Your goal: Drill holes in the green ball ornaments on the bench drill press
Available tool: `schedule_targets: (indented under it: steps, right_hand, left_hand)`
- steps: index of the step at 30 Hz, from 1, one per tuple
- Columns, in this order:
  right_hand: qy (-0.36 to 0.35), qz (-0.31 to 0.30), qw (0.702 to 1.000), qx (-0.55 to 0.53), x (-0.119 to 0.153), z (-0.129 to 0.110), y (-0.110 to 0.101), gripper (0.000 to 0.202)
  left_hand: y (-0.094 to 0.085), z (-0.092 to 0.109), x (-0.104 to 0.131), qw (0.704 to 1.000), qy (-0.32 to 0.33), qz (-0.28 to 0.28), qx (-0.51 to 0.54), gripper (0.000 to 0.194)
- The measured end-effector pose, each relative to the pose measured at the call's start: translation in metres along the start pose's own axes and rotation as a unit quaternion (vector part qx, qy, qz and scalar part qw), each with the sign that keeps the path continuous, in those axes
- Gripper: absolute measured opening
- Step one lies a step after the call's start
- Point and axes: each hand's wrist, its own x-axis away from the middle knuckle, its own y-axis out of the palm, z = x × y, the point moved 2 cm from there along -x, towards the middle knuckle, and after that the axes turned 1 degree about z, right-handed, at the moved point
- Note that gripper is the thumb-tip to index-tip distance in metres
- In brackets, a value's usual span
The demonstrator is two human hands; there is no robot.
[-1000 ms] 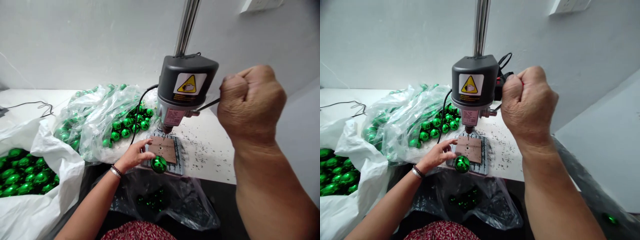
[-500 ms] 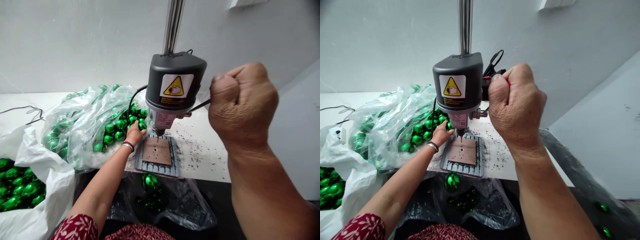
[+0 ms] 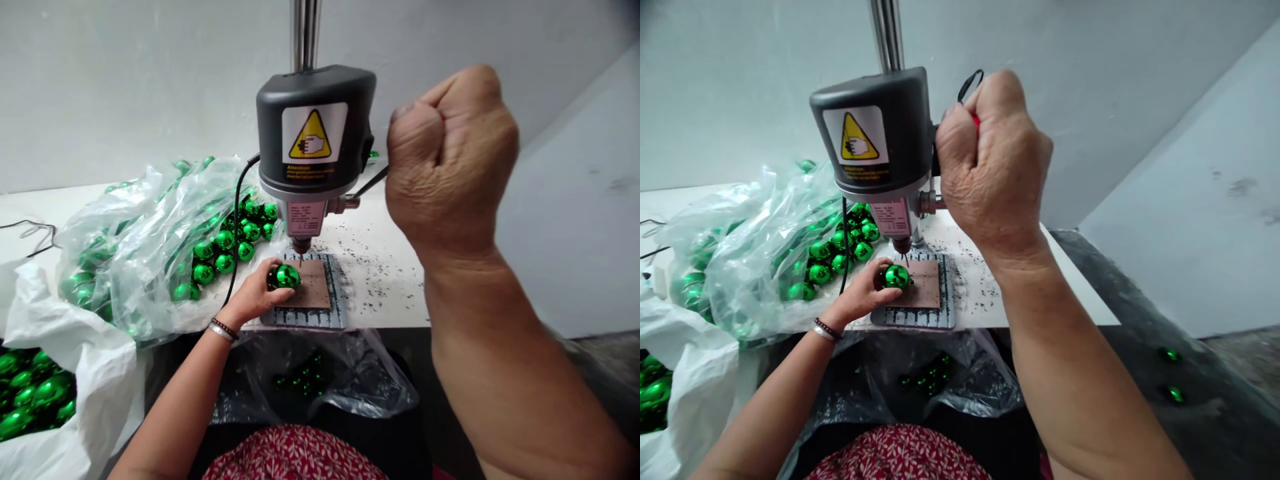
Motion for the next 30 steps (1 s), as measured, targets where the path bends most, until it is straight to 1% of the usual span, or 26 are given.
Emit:
schedule_targets:
  steps: [1,3,5,8,11,13,17,22,27,30]
  right_hand:
    - [0.0,-0.002,1.0,0.001,-0.001,0.0,0.0,0.018]
    - [0.007,-0.008,1.0,0.005,-0.002,0.0,0.001,0.018]
    - [0.014,-0.019,1.0,0.007,-0.003,-0.001,0.001,0.017]
    - [0.02,-0.03,0.999,0.0,-0.003,-0.001,-0.001,0.017]
    - [0.028,-0.042,0.999,-0.003,-0.003,-0.001,-0.003,0.017]
    - [0.031,-0.047,0.998,-0.003,-0.003,-0.001,-0.004,0.017]
    - [0.033,-0.048,0.998,-0.009,-0.003,-0.002,-0.003,0.016]
    - [0.029,-0.051,0.998,-0.012,-0.002,-0.003,-0.002,0.016]
    - [0.024,-0.054,0.998,-0.021,-0.002,-0.004,-0.002,0.015]
    - [0.028,-0.052,0.998,-0.021,-0.002,-0.004,-0.003,0.016]
  left_hand:
    - [0.001,0.002,-0.001,1.0,0.003,-0.017,-0.004,0.061]
    - [0.003,0.006,-0.003,0.999,0.01,-0.031,-0.018,0.056]
    - [0.003,0.011,-0.004,0.999,0.011,-0.028,-0.031,0.053]
    - [0.004,0.017,-0.006,0.998,-0.006,-0.014,-0.06,0.049]
    - [0.003,0.021,-0.007,0.996,-0.023,0.002,-0.084,0.051]
    - [0.003,0.022,-0.009,0.996,-0.022,-0.002,-0.089,0.053]
    - [0.002,0.025,-0.014,0.994,0.003,-0.026,-0.108,0.052]
    - [-0.001,0.029,-0.018,0.987,0.039,-0.044,-0.151,0.045]
    - [-0.004,0.03,-0.024,0.985,0.023,-0.058,-0.158,0.044]
    - [-0.003,0.025,-0.028,0.99,0.009,-0.067,-0.128,0.049]
